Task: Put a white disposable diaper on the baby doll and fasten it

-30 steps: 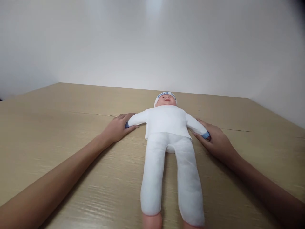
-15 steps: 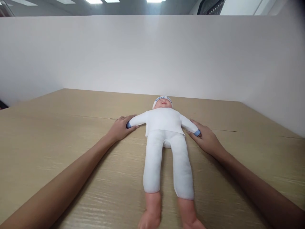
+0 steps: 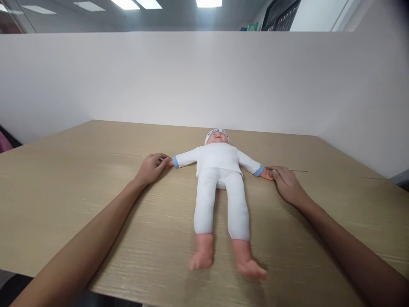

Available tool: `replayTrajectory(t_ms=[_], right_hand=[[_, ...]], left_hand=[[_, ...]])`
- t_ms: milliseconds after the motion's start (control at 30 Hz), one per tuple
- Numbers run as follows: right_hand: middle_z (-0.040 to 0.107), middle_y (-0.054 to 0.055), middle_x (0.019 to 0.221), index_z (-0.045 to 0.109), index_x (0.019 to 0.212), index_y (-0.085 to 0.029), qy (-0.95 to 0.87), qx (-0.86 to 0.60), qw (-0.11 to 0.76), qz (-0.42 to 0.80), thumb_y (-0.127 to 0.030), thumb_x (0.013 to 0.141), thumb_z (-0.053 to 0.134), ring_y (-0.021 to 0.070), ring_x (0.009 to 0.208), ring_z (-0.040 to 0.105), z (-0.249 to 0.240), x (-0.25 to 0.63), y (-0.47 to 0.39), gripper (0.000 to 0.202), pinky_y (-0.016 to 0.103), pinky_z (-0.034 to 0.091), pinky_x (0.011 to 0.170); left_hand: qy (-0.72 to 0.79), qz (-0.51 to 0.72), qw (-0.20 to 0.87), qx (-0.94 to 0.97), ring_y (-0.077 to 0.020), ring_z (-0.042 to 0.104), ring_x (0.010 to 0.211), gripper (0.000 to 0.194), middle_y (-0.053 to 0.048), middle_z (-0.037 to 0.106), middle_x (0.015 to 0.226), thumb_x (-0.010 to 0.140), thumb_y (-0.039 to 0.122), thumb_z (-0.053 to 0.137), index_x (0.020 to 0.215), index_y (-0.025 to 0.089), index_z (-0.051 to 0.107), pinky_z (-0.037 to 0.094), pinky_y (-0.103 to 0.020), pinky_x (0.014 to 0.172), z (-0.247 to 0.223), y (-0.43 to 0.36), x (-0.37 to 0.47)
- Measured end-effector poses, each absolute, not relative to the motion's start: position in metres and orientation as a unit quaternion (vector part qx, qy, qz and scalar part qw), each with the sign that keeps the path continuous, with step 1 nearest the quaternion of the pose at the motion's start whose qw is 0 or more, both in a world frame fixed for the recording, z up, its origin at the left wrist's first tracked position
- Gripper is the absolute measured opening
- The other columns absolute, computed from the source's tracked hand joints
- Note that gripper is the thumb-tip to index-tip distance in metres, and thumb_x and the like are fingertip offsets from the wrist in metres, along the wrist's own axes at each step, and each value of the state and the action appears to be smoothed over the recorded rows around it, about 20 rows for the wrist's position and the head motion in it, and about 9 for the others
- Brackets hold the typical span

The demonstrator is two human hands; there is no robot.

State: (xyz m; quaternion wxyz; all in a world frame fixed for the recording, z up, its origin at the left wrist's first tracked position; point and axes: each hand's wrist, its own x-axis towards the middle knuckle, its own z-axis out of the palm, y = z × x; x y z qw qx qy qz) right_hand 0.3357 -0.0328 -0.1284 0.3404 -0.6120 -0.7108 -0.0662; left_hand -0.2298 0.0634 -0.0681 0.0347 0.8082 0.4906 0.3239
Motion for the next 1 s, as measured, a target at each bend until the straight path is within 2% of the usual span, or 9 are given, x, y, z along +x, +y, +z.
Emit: replayTrajectory(t_ms=[67, 267, 467, 700, 1000], right_hand=[[0.079, 0.018, 0.123, 0.075, 0.121, -0.017, -0.703, -0.624, 0.330, -0.086, -0.041, 0.110, 0.033, 0.0359, 0.119, 0.068, -0.134, 0.339, -0.030, 0.050, 0.056, 0.050, 0.107], [0.079, 0.018, 0.123, 0.076, 0.120, -0.017, -0.699, -0.628, 0.327, -0.100, -0.037, 0.108, 0.038, 0.0357, 0.120, 0.066, -0.141, 0.333, -0.025, 0.045, 0.055, 0.048, 0.107], [0.079, 0.018, 0.118, 0.077, 0.114, -0.019, -0.681, -0.631, 0.357, -0.100, -0.047, 0.107, 0.044, 0.0357, 0.114, 0.067, -0.133, 0.331, -0.030, 0.043, 0.054, 0.050, 0.104], [0.078, 0.015, 0.120, 0.076, 0.122, -0.021, -0.693, -0.615, 0.367, -0.083, -0.056, 0.107, 0.047, 0.0343, 0.113, 0.068, -0.130, 0.316, -0.035, 0.047, 0.054, 0.050, 0.105], [0.074, 0.021, 0.126, 0.067, 0.136, -0.013, -0.685, -0.624, 0.366, -0.088, -0.055, 0.103, 0.050, 0.0373, 0.115, 0.066, -0.138, 0.311, -0.038, 0.056, 0.055, 0.051, 0.104]], left_hand=[[0.490, 0.321, 0.030, 0.810, -0.0301, 0.069, 0.102, 0.049, -0.010, 0.081, 0.111, 0.107, 0.059, 0.047, 0.109, 0.021, 0.078, 0.051, -0.045, 0.097, -0.069, 0.064, -0.230], [0.495, 0.312, 0.025, 0.811, -0.0304, 0.068, 0.099, 0.051, -0.011, 0.081, 0.106, 0.105, 0.062, 0.048, 0.105, 0.021, 0.079, 0.050, -0.046, 0.095, -0.071, 0.067, -0.229], [0.500, 0.311, 0.042, 0.807, -0.0286, 0.069, 0.098, 0.054, -0.010, 0.081, 0.105, 0.104, 0.066, 0.049, 0.105, 0.021, 0.080, 0.052, -0.042, 0.091, -0.071, 0.067, -0.232], [0.496, 0.309, 0.062, 0.809, -0.0274, 0.070, 0.096, 0.059, -0.010, 0.081, 0.107, 0.102, 0.072, 0.048, 0.104, 0.022, 0.079, 0.054, -0.041, 0.089, -0.067, 0.055, -0.232], [0.487, 0.309, 0.063, 0.814, -0.0276, 0.069, 0.100, 0.055, -0.011, 0.080, 0.109, 0.103, 0.066, 0.047, 0.107, 0.021, 0.079, 0.053, -0.042, 0.096, -0.065, 0.048, -0.230]])
